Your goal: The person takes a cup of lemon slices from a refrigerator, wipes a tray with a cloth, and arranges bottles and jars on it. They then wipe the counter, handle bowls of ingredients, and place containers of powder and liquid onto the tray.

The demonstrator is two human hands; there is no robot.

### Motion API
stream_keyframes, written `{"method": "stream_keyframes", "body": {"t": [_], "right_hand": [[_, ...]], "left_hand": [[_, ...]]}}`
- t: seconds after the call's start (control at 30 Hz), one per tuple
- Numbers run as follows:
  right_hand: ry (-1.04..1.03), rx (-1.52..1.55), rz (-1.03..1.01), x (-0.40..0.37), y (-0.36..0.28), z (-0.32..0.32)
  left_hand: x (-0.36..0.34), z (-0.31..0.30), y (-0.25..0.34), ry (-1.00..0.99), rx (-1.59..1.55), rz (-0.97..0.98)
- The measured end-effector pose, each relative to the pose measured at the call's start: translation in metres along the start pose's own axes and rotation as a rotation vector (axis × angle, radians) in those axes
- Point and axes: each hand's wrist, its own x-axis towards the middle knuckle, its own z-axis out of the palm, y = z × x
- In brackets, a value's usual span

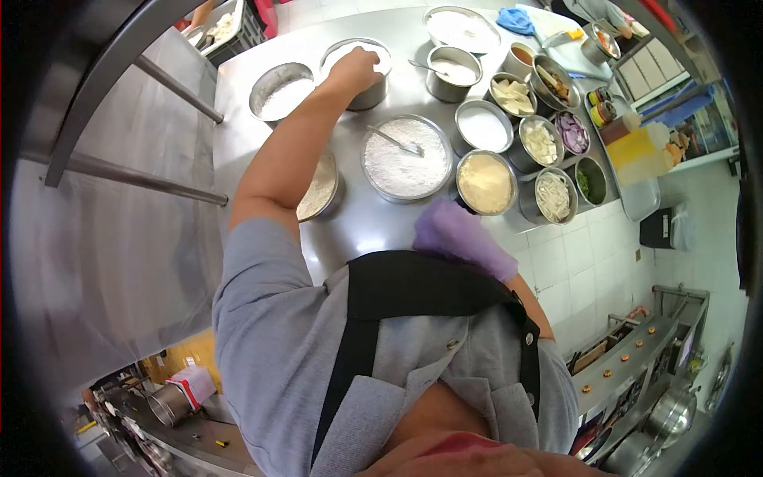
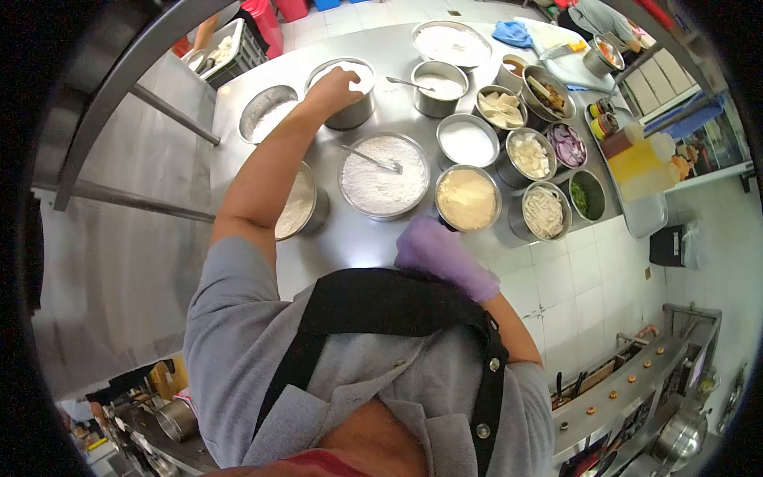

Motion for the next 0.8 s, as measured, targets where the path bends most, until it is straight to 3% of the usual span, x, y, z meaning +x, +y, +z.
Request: {"method": "stream_keyframes", "body": {"t": [0.07,0.23,0.33,0.43,0.53,0.8], "right_hand": [[-0.036,-0.04,-0.028,0.003,-0.001,-0.006],[0.021,0.08,-0.041,0.005,0.0,-0.025],[-0.038,-0.072,-0.078,0.003,-0.014,-0.059],[0.112,0.022,-0.007,-0.001,-0.013,-0.048],[-0.153,-0.221,-0.07,0.006,-0.017,-0.035],[-0.042,0.041,-0.043,0.004,-0.007,-0.013]], "left_hand": [[-0.001,0.013,-0.009,-0.021,-0.028,0.175],[0.004,0.042,-0.006,0.112,0.041,0.193],[0.015,0.04,-0.005,0.014,-0.135,0.138],[0.019,0.04,0.002,-0.066,-0.235,0.128],[0.023,0.047,0.01,-0.041,-0.227,0.129],[0.019,0.041,0.009,-0.088,-0.286,0.131]]}}
